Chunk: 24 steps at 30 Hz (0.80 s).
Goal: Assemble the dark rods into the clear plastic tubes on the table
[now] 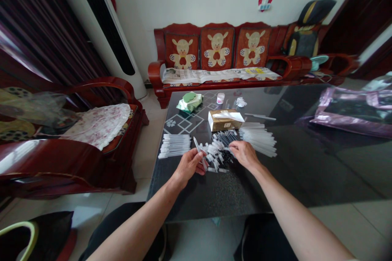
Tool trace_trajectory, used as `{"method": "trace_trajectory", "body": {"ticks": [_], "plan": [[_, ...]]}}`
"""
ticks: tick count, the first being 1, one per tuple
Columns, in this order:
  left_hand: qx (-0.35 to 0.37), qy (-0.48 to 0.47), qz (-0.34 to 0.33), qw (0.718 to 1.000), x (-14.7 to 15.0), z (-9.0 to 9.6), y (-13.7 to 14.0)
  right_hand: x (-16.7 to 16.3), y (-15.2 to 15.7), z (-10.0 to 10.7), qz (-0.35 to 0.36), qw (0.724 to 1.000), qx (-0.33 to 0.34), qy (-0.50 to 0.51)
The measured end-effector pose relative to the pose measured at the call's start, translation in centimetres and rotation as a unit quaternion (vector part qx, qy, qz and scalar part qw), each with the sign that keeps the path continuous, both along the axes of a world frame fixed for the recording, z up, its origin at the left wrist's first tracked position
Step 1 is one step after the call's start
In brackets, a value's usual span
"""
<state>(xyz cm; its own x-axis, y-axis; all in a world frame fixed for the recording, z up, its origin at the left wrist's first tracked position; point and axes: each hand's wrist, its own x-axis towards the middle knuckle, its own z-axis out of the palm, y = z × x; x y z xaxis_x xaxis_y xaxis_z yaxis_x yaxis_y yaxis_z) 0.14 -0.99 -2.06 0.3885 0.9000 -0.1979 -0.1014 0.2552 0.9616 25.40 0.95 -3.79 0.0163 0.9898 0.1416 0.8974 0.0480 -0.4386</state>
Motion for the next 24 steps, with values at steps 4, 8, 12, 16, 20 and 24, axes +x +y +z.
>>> {"method": "trace_trajectory", "body": {"ticks": [4, 8, 12, 16, 20, 24], "plan": [[0.015, -0.004, -0.024, 1.000, 0.0, -0.1, 0.1, -1.6, 0.4, -0.1, 0.029, 0.992, -0.006, -0.119], [0.027, 0.006, -0.048, 0.998, 0.1, -0.1, 0.0, -2.0, 0.5, -0.2, 0.023, 0.986, -0.015, -0.167], [0.033, 0.010, -0.060, 0.998, 0.5, -0.1, -0.1, -1.8, 0.7, 0.1, -0.015, 0.995, 0.004, -0.095], [0.024, 0.010, -0.095, 0.995, 0.8, -0.3, -0.5, -1.4, 0.8, 0.5, -0.027, 0.981, -0.045, 0.187], [0.021, 0.017, -0.129, 0.991, 1.2, -0.4, -0.9, -1.3, 0.3, 0.8, 0.001, 0.907, -0.121, 0.403], [0.021, 0.023, -0.145, 0.989, 1.4, -0.4, -1.0, -1.5, -0.4, 1.5, 0.030, 0.855, -0.127, 0.502]]}}
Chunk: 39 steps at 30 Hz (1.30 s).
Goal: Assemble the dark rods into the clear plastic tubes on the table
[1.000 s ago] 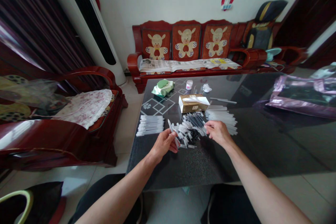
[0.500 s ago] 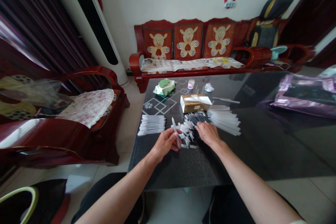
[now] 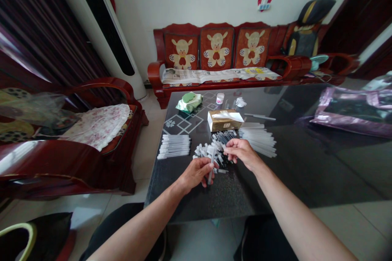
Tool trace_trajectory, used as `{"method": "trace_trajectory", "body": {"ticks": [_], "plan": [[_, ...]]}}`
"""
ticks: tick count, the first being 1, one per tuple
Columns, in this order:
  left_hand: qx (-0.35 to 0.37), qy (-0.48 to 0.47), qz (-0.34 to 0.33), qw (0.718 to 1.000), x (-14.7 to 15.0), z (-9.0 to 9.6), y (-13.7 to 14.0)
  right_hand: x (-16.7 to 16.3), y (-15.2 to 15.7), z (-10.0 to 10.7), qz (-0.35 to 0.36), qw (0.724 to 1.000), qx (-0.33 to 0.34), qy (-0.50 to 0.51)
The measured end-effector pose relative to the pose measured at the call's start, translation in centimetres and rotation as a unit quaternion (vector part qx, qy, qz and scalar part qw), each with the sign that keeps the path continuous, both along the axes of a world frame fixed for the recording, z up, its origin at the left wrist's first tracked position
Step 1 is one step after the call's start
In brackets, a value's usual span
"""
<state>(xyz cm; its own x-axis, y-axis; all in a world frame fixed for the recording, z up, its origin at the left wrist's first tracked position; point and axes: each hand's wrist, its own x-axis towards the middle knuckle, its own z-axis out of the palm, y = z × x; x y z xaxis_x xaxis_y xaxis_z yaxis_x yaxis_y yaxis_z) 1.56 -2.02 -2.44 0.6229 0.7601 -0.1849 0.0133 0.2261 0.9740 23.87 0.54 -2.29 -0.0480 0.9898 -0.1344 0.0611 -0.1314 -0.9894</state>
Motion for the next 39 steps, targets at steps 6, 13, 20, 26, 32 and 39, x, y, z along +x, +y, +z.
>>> {"method": "trace_trajectory", "body": {"ticks": [6, 13, 20, 26, 32, 39], "plan": [[0.006, -0.008, -0.017, 1.000, 0.1, -0.2, -0.1, -0.4, -0.6, 1.2, 0.020, 0.995, -0.007, 0.101], [0.001, -0.016, -0.050, 0.999, 0.4, -0.1, -0.4, -1.1, -0.9, 1.0, -0.018, 0.991, -0.017, 0.128], [0.005, 0.015, -0.075, 0.997, 0.5, -0.2, -0.6, -1.2, -0.9, 0.5, -0.095, 0.988, 0.001, 0.121], [0.006, 0.032, -0.078, 0.996, 0.6, -0.5, -0.4, -1.8, -1.3, 0.7, -0.077, 0.992, -0.002, 0.098], [0.023, 0.034, -0.077, 0.996, 0.2, -0.6, -0.2, -2.2, -1.5, 0.8, -0.050, 0.996, -0.001, 0.074], [0.037, 0.062, -0.065, 0.995, -0.5, -1.2, 0.5, -1.7, -1.3, 0.6, 0.005, 0.999, -0.001, 0.041]]}}
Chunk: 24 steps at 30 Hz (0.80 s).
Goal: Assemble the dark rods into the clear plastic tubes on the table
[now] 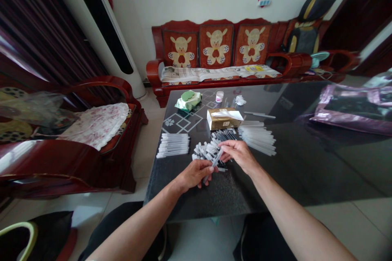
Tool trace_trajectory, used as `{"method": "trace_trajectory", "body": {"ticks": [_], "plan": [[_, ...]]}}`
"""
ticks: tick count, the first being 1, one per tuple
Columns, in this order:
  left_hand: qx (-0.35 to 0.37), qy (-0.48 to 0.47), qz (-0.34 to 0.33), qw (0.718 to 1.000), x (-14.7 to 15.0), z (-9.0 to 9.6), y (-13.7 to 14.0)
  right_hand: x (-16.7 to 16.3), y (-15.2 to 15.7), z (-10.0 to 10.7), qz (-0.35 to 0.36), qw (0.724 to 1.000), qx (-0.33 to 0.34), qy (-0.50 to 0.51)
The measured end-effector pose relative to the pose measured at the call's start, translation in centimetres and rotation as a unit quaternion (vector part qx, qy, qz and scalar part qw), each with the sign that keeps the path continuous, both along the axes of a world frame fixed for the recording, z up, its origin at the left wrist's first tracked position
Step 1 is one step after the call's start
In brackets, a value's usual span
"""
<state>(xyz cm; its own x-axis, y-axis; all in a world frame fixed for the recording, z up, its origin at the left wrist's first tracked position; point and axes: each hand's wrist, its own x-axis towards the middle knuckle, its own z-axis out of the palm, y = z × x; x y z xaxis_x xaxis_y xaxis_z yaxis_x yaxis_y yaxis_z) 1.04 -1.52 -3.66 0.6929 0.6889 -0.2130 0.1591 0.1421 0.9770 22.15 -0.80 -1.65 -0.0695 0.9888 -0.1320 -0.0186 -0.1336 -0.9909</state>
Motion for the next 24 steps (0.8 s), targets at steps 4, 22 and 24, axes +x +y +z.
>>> {"method": "trace_trajectory", "body": {"ticks": [4, 22, 24], "plan": [[0.019, 0.029, -0.006, 0.999, -0.3, 0.3, 0.4, 1.4, 0.1, 0.1, 0.075, 0.997, -0.026, 0.016], [0.261, 0.169, 0.055, 0.949, 0.1, 1.4, -0.5, 1.2, -0.5, 0.8, 0.058, 0.996, -0.068, 0.003], [0.306, 0.204, 0.066, 0.928, 0.2, 1.6, -0.7, 0.9, -0.5, 0.6, 0.040, 0.996, -0.080, 0.008]]}}
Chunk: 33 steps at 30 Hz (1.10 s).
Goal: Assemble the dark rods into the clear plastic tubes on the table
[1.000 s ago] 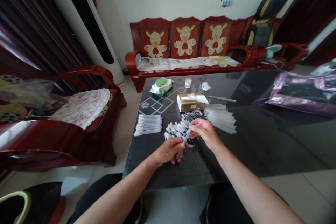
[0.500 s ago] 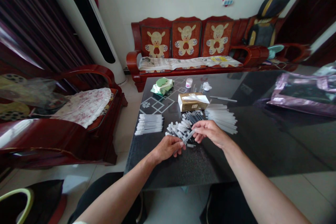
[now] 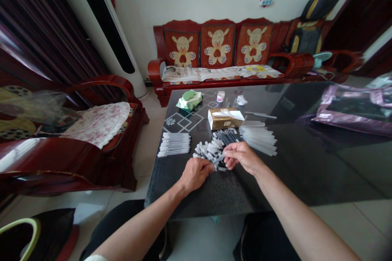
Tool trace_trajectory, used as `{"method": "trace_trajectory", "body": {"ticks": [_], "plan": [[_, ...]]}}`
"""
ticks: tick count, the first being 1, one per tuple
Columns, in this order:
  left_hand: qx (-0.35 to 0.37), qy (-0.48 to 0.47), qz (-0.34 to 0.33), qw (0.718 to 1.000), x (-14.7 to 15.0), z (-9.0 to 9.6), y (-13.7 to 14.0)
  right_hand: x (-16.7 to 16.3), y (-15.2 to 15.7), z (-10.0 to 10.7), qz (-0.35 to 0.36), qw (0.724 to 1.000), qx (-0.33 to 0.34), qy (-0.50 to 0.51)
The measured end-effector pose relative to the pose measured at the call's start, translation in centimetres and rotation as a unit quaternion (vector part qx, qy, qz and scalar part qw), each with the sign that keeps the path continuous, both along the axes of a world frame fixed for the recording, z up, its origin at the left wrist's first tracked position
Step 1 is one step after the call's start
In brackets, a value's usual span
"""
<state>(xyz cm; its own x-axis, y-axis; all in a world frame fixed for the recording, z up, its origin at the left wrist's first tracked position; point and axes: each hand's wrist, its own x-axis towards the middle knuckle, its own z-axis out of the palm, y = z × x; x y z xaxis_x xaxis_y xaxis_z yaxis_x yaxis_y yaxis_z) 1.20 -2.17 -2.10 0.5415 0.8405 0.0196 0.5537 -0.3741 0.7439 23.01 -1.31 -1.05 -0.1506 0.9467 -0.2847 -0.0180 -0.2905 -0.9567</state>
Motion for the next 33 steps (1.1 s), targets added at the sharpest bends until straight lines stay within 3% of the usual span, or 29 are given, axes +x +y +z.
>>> {"method": "trace_trajectory", "body": {"ticks": [5, 8, 10, 16, 27, 30, 33], "plan": [[0.107, 0.086, 0.015, 0.990, 0.2, 0.3, -0.4, -0.7, -0.2, -0.2, -0.027, 0.999, -0.015, 0.012], [0.127, 0.106, 0.016, 0.986, 0.3, 0.4, -0.4, -0.7, -0.3, -0.2, -0.037, 0.999, -0.020, 0.011], [0.109, 0.092, 0.011, 0.990, 0.2, 0.4, -0.3, -0.7, -0.4, -0.2, -0.035, 0.999, -0.020, 0.009], [-0.044, -0.028, -0.050, 0.997, -0.7, 0.3, 0.6, -0.6, -0.5, -0.1, -0.006, 0.999, -0.001, 0.033], [0.056, -0.024, 0.011, 0.998, 0.1, 1.0, -0.1, -1.4, -0.8, -0.4, -0.071, 0.995, 0.038, 0.060], [-0.006, -0.064, -0.002, 0.998, -0.2, 0.6, 0.1, -1.5, -0.7, -0.7, -0.063, 0.995, 0.059, 0.051], [-0.155, -0.151, -0.014, 0.976, -0.3, -0.2, 0.3, -1.6, -0.8, -0.7, -0.048, 0.995, 0.061, 0.059]]}}
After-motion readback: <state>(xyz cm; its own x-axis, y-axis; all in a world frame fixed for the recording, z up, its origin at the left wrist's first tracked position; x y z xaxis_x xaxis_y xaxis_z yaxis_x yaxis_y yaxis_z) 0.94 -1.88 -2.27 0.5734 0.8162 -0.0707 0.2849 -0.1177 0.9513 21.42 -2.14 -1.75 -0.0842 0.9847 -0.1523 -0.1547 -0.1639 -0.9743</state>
